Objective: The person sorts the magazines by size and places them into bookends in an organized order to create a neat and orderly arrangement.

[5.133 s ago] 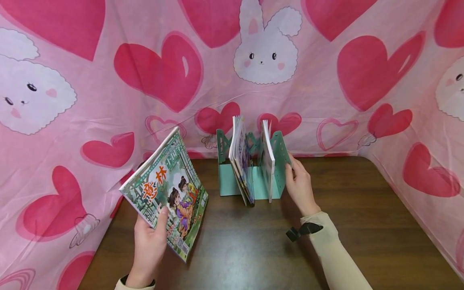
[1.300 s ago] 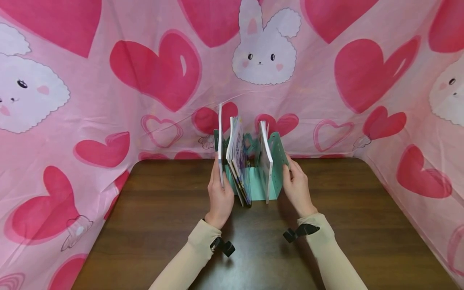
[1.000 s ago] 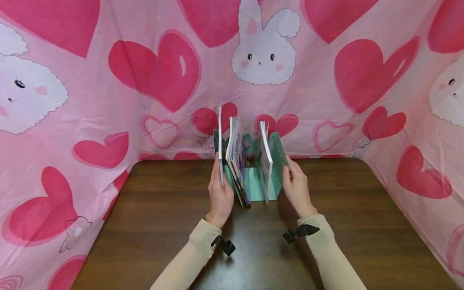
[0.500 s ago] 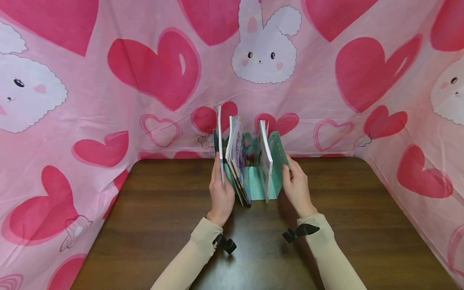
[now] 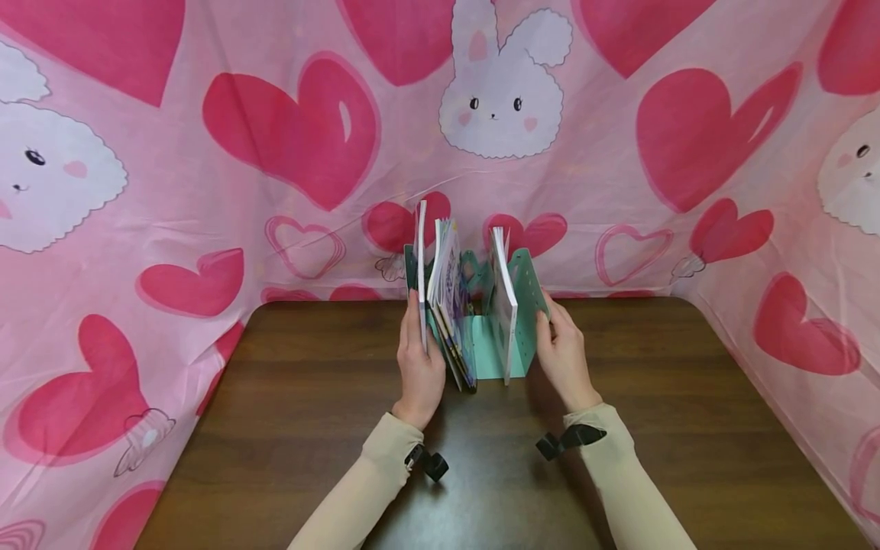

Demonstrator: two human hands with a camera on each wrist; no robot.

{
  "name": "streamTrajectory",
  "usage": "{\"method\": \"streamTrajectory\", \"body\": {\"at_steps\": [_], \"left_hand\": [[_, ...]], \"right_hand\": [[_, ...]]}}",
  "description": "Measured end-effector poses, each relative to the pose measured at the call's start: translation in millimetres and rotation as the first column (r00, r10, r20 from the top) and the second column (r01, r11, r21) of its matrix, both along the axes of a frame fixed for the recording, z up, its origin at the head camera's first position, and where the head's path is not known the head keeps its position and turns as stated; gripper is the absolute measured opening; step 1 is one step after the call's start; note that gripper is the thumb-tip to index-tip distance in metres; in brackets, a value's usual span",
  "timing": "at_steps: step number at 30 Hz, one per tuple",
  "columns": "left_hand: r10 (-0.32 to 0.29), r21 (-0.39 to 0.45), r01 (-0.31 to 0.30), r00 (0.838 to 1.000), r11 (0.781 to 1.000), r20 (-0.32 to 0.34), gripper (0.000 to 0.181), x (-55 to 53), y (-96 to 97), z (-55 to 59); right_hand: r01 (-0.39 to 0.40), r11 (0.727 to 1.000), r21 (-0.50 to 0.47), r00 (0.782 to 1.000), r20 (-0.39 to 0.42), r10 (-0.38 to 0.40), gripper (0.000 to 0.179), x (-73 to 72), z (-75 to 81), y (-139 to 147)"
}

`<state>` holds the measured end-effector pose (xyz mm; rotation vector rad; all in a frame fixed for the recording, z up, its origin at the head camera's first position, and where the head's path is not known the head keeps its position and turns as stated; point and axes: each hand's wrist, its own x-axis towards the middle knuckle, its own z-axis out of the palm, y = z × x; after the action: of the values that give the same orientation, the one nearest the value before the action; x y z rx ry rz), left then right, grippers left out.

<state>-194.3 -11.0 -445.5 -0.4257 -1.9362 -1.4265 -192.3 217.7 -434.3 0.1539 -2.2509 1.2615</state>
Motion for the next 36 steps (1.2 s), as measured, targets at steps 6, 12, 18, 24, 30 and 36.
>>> {"method": "streamTrajectory", "body": {"at_steps": [6,12,18,24,30,36], "left_hand": [[0.037,-0.015,-0.038,0.998,0.999,-0.045,0.064,0.4,-2.0,-4.6],[0.025,0.022,-0.024,0.998,0.999,-0.051,0.058,-0.4,-2.5,-8.2],[-0.008,0.061,0.011,0.998,0.998,-0.057,0.067,-0.3,-0.9,-9.1],[0.022,0.061,-0.018,0.998,0.998,-0.059,0.072,4.2,0.0,-10.7],[0.067,0.051,-0.062,0.993,0.997,-0.096,0.066,5.9,-1.5,-10.6],[0.118,0.052,-0.114,0.990,0.992,-0.076,0.063,8.1,-5.6,-11.2]], "right_hand": [[0.000,1.000,0.002,1.000,-0.008,0.000,0.046,-0.1,0.1,0],[0.004,1.000,0.009,1.000,-0.016,-0.004,0.046,0.3,0.3,0],[0.004,1.000,0.014,1.000,-0.018,-0.004,0.046,0.4,0.6,0],[-0.002,1.000,0.011,1.000,-0.011,0.002,0.046,0.2,0.7,-1],[-0.003,1.000,0.014,1.000,-0.022,0.003,0.046,-0.4,0.9,-1],[0.002,1.000,0.018,1.000,-0.019,-0.002,0.046,0.7,0.6,-1]]}}
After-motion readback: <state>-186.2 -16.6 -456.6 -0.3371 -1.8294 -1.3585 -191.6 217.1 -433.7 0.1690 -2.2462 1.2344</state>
